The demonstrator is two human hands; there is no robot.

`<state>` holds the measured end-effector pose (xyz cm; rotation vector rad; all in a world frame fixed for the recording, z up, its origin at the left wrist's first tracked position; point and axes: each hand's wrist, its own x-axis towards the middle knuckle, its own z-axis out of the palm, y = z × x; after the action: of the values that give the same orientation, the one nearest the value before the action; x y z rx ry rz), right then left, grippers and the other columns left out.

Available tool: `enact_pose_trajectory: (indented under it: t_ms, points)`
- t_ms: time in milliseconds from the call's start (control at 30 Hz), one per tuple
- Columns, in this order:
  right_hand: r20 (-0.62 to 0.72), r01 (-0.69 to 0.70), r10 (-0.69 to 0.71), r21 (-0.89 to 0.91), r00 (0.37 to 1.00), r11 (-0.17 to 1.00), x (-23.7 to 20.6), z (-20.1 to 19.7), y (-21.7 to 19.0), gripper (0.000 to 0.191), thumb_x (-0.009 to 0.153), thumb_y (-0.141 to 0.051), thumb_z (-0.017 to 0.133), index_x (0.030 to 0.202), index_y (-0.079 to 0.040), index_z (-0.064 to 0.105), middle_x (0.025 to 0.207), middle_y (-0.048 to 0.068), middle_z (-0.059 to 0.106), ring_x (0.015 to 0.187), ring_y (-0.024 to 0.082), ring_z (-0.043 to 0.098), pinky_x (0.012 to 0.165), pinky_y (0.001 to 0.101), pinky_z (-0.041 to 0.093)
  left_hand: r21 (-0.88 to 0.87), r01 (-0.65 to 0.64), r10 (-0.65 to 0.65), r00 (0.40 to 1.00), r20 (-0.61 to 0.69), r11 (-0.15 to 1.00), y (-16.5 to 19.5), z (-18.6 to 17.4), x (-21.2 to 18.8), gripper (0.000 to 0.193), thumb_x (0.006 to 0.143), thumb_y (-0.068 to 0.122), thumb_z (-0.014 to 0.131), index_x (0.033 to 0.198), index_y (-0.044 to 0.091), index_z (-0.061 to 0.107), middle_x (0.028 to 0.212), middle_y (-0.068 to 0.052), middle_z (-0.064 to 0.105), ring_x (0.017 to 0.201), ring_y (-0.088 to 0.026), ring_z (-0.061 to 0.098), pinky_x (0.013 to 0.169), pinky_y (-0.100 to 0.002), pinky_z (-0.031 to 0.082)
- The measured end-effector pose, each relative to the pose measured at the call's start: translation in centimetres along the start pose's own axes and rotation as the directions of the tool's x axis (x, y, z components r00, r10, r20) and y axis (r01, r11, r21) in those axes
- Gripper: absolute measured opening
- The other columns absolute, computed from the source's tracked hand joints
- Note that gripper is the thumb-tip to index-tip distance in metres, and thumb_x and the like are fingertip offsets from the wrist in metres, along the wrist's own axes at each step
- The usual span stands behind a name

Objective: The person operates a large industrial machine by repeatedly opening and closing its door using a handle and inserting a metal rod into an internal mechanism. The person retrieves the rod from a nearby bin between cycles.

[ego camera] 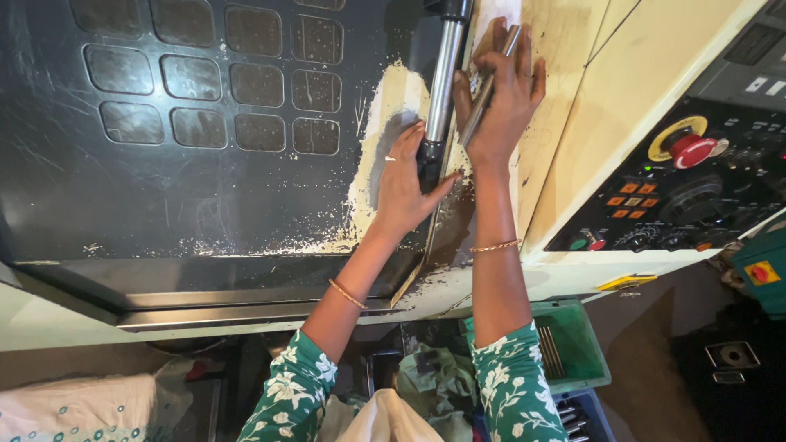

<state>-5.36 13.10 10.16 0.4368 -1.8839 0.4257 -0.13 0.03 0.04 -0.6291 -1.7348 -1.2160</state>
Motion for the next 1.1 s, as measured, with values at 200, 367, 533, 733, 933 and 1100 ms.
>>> enact_pose_trajectory:
  t_ms: [200, 367, 533, 733, 933, 1100]
  points:
    - [-0.012, -0.011, 0.011, 0.013, 1.0, 1.0, 0.05, -0.04, -0.11, 0.028, 0.097, -0.018, 0.082, 0.11, -0.013, 0.058, 0.15, 0.013, 0.059, 0.153, 0.036, 0.038, 0.126, 0.0528, 0.019, -0.009, 0.003, -0.003, 1.0, -0.006, 1.0, 0.19, -0.11, 0.06, 0.087, 0.084, 0.031, 0.09, 0.146, 0.003, 0.036, 0.145, -0.022, 0.052, 0.137, -0.041, 0.052, 0.115, -0.046, 0.046]
    - [-0.013, -0.006, 0.006, 0.021, 1.0, 1.0, -0.03, -0.2, -0.2, 0.027, 0.098, -0.018, 0.081, 0.11, -0.013, 0.058, 0.151, 0.016, 0.059, 0.153, 0.036, 0.039, 0.126, 0.0529, 0.019, -0.006, 0.003, -0.003, 1.0, -0.007, 1.0, 0.26, -0.15, 0.09, 0.086, 0.083, 0.031, 0.09, 0.145, 0.003, 0.037, 0.146, -0.022, 0.052, 0.138, -0.041, 0.052, 0.116, -0.047, 0.045]
    - [-0.013, 0.003, -0.002, 0.01, 1.0, 1.0, -0.06, -0.06, 0.07, 0.028, 0.097, -0.017, 0.081, 0.111, -0.012, 0.057, 0.152, 0.018, 0.059, 0.152, 0.037, 0.039, 0.126, 0.0531, 0.02, -0.009, -0.003, 0.003, 1.0, -0.009, 1.0, 0.12, -0.04, -0.01, 0.088, 0.083, 0.032, 0.09, 0.147, 0.003, 0.036, 0.147, -0.022, 0.051, 0.138, -0.041, 0.051, 0.116, -0.047, 0.044]
    - [-0.035, 0.009, -0.009, 0.009, 0.999, 1.0, -0.12, 0.18, 0.41, 0.029, 0.097, -0.018, 0.082, 0.114, -0.012, 0.059, 0.15, 0.019, 0.057, 0.151, 0.038, 0.04, 0.125, 0.0535, 0.021, -0.009, -0.004, 0.004, 1.0, -0.009, 1.0, -0.11, 0.17, -0.19, 0.089, 0.083, 0.032, 0.09, 0.148, 0.004, 0.035, 0.148, -0.021, 0.05, 0.139, -0.041, 0.051, 0.117, -0.047, 0.045]
    - [-0.015, 0.001, -0.001, 0.014, 1.0, 1.0, -0.1, -0.16, 0.09, 0.028, 0.096, -0.016, 0.081, 0.111, -0.012, 0.059, 0.149, 0.017, 0.061, 0.152, 0.037, 0.039, 0.125, 0.0535, 0.021, -0.016, 0.018, -0.018, 1.0, 0.001, 1.0, -0.17, 0.27, -0.27, 0.09, 0.083, 0.032, 0.09, 0.148, 0.005, 0.034, 0.149, -0.021, 0.048, 0.139, -0.041, 0.051, 0.116, -0.046, 0.046]
    - [-0.021, -0.007, 0.007, 0.023, 1.0, 1.0, 0.1, -0.27, -0.19, 0.026, 0.097, -0.017, 0.082, 0.11, -0.012, 0.059, 0.148, 0.016, 0.062, 0.152, 0.036, 0.039, 0.125, 0.0533, 0.021, -0.019, 0.013, -0.013, 1.0, -0.004, 1.0, -0.17, 0.25, -0.27, 0.089, 0.083, 0.031, 0.09, 0.148, 0.005, 0.035, 0.149, -0.021, 0.049, 0.139, -0.041, 0.051, 0.116, -0.046, 0.046]
